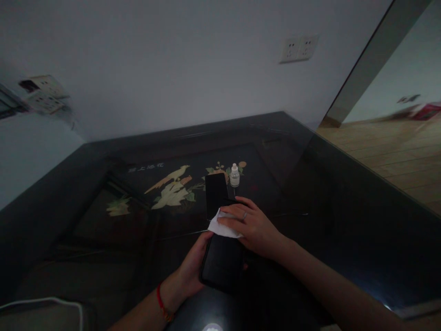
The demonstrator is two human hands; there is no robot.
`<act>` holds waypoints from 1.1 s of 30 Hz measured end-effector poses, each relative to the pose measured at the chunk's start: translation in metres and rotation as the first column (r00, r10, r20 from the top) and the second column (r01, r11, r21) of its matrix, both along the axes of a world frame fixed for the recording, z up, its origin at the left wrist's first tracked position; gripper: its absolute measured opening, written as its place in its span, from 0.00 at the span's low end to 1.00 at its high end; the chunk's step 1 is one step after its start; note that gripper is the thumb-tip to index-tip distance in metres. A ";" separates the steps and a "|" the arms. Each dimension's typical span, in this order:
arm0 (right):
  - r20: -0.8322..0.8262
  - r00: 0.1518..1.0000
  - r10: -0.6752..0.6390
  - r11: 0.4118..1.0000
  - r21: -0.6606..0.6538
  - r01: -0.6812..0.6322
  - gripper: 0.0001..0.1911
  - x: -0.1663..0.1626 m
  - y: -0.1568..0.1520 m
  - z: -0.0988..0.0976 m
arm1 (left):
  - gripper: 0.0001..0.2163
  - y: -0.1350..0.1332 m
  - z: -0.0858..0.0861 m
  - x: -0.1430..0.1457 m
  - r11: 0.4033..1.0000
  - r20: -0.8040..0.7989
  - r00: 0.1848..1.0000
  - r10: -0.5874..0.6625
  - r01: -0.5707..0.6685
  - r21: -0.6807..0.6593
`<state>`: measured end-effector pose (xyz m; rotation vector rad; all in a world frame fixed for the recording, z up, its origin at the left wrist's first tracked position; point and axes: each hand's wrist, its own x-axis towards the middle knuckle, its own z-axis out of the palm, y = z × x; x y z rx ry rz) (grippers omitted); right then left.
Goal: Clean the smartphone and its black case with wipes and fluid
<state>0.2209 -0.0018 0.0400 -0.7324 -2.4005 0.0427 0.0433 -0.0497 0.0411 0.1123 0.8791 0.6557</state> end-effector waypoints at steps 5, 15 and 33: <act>-0.024 0.997 -0.068 0.993 -0.101 0.065 0.19 -0.003 -0.006 0.005 | 0.14 0.000 -0.001 0.000 1.000 0.017 1.000 -0.002 0.002 -0.005; -0.232 0.971 -0.057 0.957 -0.291 -0.013 0.18 -0.012 -0.013 0.009 | 0.14 -0.004 -0.002 0.000 0.996 0.046 0.998 -0.048 0.044 0.083; -0.483 0.842 -0.239 0.971 -0.138 0.197 0.17 0.007 -0.006 0.015 | 0.21 -0.001 -0.002 -0.002 0.995 0.134 0.988 -0.073 0.064 0.071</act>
